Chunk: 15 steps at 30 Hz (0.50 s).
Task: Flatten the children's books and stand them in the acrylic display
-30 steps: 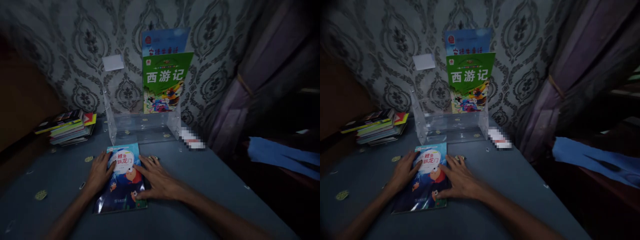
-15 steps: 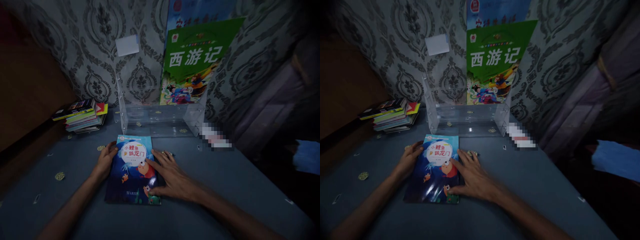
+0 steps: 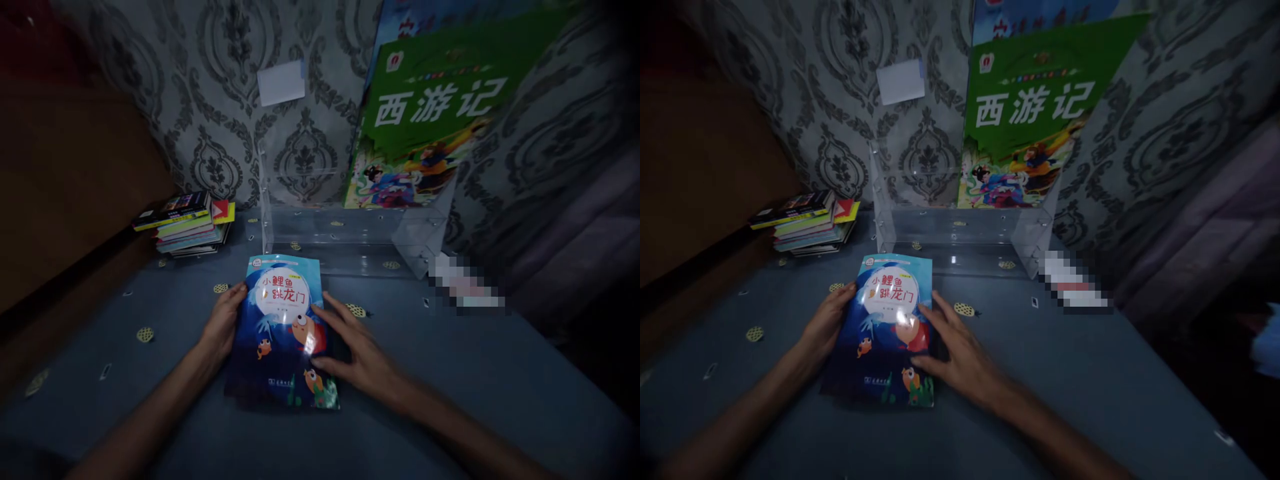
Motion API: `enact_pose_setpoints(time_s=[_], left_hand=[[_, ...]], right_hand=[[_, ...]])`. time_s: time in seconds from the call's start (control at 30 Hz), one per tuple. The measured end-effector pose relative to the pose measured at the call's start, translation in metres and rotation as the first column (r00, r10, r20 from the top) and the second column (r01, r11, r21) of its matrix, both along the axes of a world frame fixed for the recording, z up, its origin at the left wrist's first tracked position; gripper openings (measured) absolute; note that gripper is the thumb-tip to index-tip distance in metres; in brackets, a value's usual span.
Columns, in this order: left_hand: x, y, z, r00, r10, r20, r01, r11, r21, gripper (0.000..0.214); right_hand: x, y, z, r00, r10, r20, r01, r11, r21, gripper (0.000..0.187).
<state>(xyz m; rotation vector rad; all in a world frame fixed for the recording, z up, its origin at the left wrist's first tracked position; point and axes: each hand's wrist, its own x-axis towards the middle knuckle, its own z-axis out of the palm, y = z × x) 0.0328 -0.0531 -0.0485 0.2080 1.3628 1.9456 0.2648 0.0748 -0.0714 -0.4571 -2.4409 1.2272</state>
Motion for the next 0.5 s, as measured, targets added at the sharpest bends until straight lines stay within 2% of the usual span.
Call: enact_pose_setpoints(time_s=[0.1, 0.17, 0.23, 0.3, 0.4, 0.5], left_hand=[[0.005, -0.002, 0.003, 0.997, 0.063, -0.052, -0.060, 0.997, 0.045, 0.025], [0.008, -0.004, 0.004, 0.992, 0.092, -0.088, -0.086, 0.994, 0.068, 0.027], [0.013, -0.004, 0.006, 0.986, 0.115, -0.122, -0.106, 0.991, 0.081, 0.028], [0.019, -0.002, 0.007, 0.980, 0.132, -0.151, -0.120, 0.989, 0.086, 0.031], [0.029, 0.005, 0.011, 0.970, 0.162, -0.180, -0.149, 0.985, 0.085, 0.035], [0.039, 0.014, 0.017, 0.959, 0.181, -0.216, -0.159, 0.980, 0.117, 0.035]], right_hand=[[-0.005, -0.007, 0.001, 0.987, -0.085, -0.139, 0.051, 0.971, -0.235, 0.062], [-0.008, -0.010, 0.006, 0.973, -0.079, -0.216, -0.016, 0.915, -0.404, 0.056], [-0.010, -0.012, 0.012, 0.957, -0.064, -0.282, -0.104, 0.834, -0.541, 0.055], [-0.011, -0.012, 0.018, 0.941, -0.093, -0.326, -0.140, 0.770, -0.622, 0.053], [-0.012, -0.014, 0.025, 0.913, -0.170, -0.372, -0.148, 0.711, -0.688, 0.047], [-0.012, -0.016, 0.029, 0.899, -0.199, -0.390, -0.191, 0.624, -0.758, 0.048]])
